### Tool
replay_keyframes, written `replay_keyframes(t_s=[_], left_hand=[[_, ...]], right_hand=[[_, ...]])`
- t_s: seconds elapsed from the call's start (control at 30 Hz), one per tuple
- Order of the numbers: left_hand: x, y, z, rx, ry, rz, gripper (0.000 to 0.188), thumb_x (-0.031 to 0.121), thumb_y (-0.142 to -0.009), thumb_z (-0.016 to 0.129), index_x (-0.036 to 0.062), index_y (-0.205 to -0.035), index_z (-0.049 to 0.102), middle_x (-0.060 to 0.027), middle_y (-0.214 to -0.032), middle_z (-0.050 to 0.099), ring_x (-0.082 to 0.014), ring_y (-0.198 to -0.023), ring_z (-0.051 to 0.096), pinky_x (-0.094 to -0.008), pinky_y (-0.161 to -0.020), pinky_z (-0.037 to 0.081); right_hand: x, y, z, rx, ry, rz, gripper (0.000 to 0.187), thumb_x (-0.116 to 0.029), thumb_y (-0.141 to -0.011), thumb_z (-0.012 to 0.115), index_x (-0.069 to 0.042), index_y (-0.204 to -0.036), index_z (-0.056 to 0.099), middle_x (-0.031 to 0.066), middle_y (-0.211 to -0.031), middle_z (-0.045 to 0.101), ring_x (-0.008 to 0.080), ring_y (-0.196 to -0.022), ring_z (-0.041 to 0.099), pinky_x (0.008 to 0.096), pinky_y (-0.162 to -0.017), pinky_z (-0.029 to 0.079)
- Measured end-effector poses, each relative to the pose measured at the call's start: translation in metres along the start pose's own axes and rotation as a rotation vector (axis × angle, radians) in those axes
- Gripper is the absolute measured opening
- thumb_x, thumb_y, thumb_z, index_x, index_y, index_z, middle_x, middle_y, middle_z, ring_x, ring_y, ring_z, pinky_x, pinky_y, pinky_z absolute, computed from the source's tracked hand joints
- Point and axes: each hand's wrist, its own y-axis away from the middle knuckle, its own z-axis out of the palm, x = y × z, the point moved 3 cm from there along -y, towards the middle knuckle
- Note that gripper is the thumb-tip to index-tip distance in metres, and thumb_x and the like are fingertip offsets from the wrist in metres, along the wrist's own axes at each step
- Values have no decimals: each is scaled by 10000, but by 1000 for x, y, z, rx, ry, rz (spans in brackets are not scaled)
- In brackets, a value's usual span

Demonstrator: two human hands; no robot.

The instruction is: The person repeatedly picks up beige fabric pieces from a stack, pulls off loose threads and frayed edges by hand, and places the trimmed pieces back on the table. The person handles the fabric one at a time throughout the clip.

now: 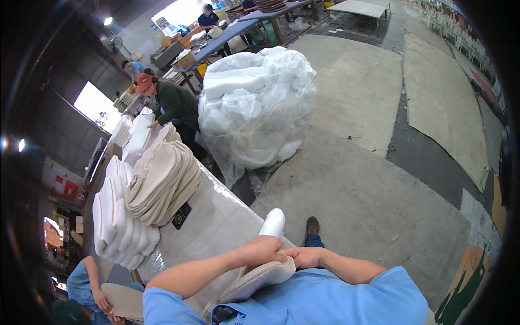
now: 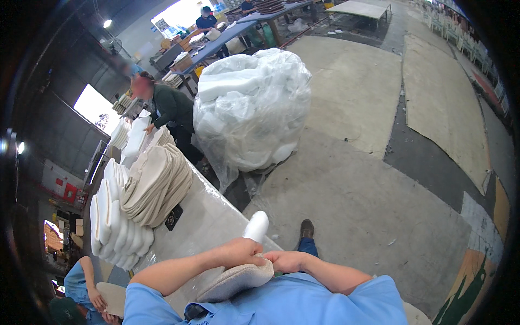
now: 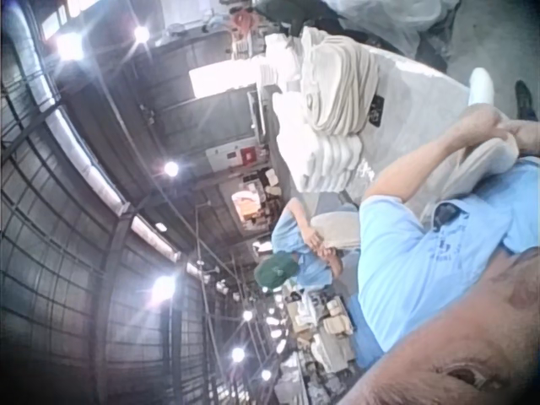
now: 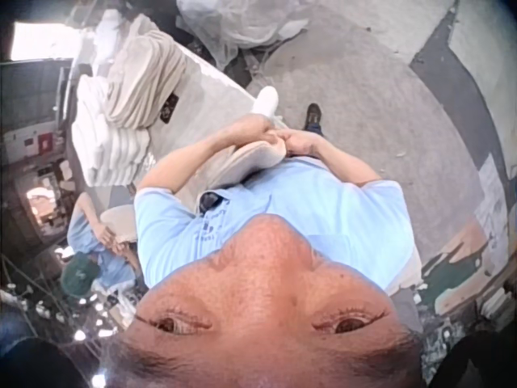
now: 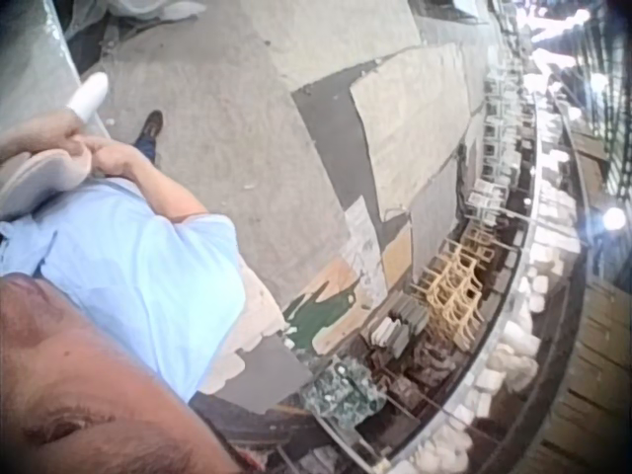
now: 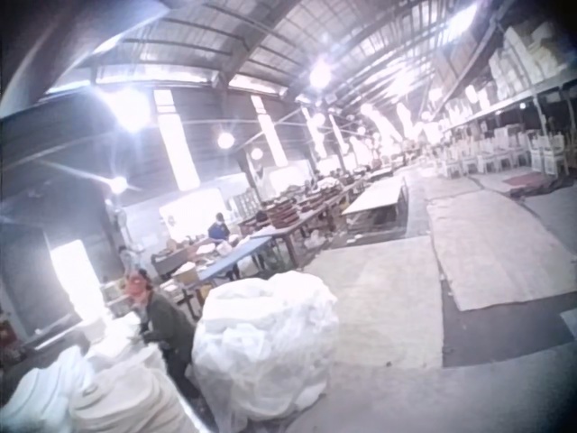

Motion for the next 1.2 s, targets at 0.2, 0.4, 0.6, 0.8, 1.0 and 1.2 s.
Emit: replay_keyframes(t_s=[0.2,0.4,0.6,0.8,1.0,1.2], left_hand=[[-11,3,2,107,92,86,322,321,-903,761,55,-1063,671,-143,-968,737,-314,-925,717,-447,-810,535],[-3,1,2,106,134,153,242,240,-892,739,49,-991,629,-123,-921,715,-303,-897,704,-437,-793,533],[-6,0,-3,104,122,204,233,238,-891,754,62,-990,638,-117,-923,718,-295,-902,708,-428,-794,541],[-14,0,-8,148,112,11,492,453,-822,862,39,-1017,681,-168,-887,737,-323,-874,737,-428,-780,569],[-23,-12,-9,-75,88,-74,656,616,-820,843,-9,-984,731,-145,-805,717,-262,-725,688,-390,-676,532],[-26,-20,-5,-198,180,-116,532,506,-860,858,8,-947,689,-46,-803,655,-154,-726,585,-346,-638,460]], right_hand=[[4,-1,3,137,-74,-129,436,0,-993,669,-102,-1411,600,-55,-1130,659,43,-906,596,226,-705,451],[16,1,7,295,-67,-219,387,41,-969,674,-97,-1328,625,-42,-1038,655,55,-796,566,236,-634,409],[4,6,5,244,7,-208,234,15,-967,701,-85,-1176,665,-39,-934,654,59,-751,572,238,-620,407],[-3,8,11,412,30,-173,117,-47,-946,732,-75,-1045,676,-47,-929,659,44,-782,581,251,-676,462],[1,9,4,610,298,-367,166,-85,-890,748,-84,-865,584,-68,-744,525,52,-710,470,276,-613,408],[2,12,9,729,294,-420,260,-90,-847,755,-70,-820,498,-45,-720,475,64,-708,433,291,-605,383]])
